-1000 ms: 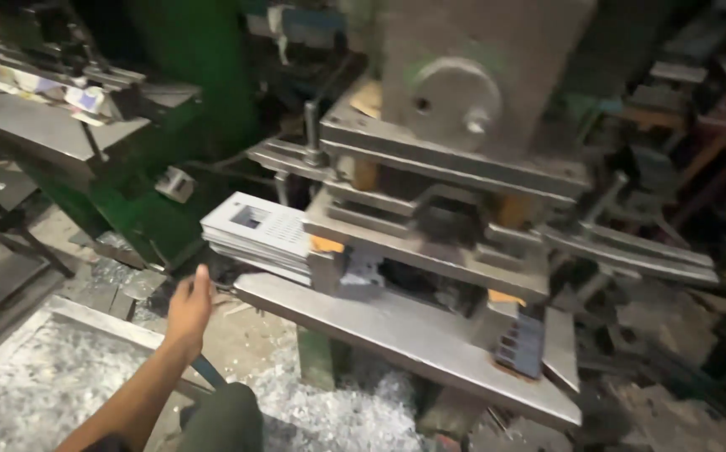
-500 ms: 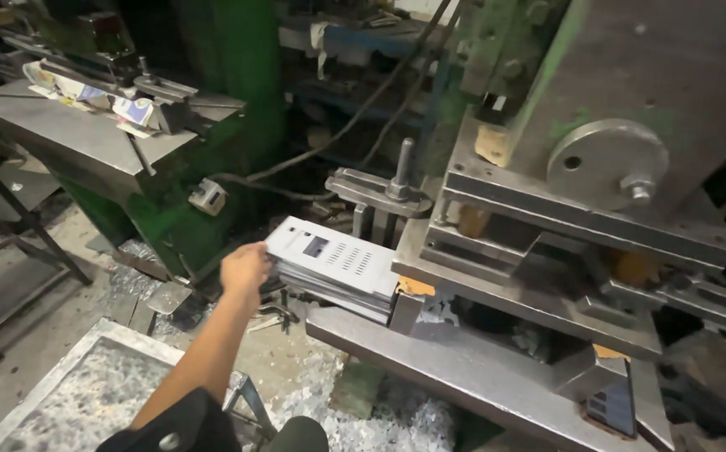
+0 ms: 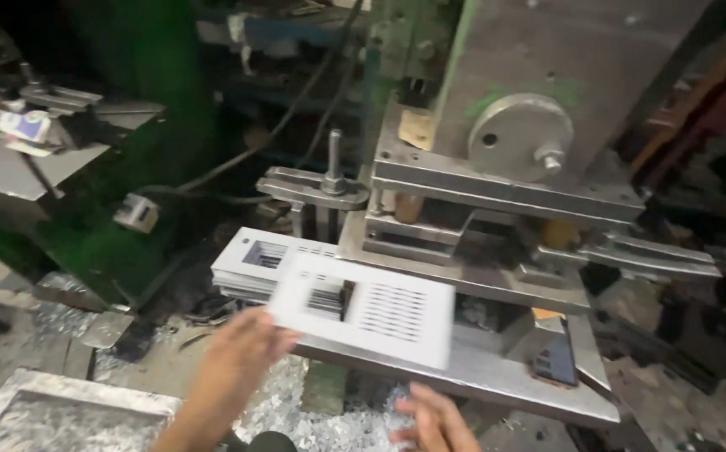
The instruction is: Manually feeding metal sheet components into an industrial press machine to punch patterns and stacking the finished parts.
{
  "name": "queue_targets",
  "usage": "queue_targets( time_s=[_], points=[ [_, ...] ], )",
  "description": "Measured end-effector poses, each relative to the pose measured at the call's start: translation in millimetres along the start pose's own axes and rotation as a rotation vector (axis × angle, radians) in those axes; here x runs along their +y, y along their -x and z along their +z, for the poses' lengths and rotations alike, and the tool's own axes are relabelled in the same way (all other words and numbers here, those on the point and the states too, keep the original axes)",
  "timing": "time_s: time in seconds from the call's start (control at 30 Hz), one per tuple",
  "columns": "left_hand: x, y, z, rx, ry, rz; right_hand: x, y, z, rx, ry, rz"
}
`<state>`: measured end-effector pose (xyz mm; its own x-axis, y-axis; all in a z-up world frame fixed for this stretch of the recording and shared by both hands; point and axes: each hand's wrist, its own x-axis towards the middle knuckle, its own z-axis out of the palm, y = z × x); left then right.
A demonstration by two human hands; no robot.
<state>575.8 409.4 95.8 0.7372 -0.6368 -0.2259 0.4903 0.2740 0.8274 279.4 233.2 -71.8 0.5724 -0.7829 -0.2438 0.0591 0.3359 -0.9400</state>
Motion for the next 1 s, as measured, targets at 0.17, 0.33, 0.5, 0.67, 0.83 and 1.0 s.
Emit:
queue_targets(
  time_s=[0.17, 0.33, 0.5, 0.67, 0.83, 1.0],
  points=[
    [-49, -10, 114, -0.155, 0.074, -0.044, -171, 9, 107, 0.209, -0.163, -0.075],
    [-62, -42, 165, -0.250, 0.280, -0.061, -201, -125, 64, 0.189, -0.403, -0.107],
    [-19, -31, 140, -0.167, -0.064, 0.163, -245, -184, 65, 0.284, -0.349, 0.050],
    [-4, -96, 51, 0.107, -1.050, 0.648, -240, -200, 46, 0.182, -0.295, 0.054],
    [-24, -151, -12, -0.015, -1.877, 0.601, -240, -207, 47, 0.249, -0.343, 0.088],
    [-15, -136, -1, -0.045, -1.911, 0.404, -241, -196, 63, 0.235, -0.238, 0.078]
  ],
)
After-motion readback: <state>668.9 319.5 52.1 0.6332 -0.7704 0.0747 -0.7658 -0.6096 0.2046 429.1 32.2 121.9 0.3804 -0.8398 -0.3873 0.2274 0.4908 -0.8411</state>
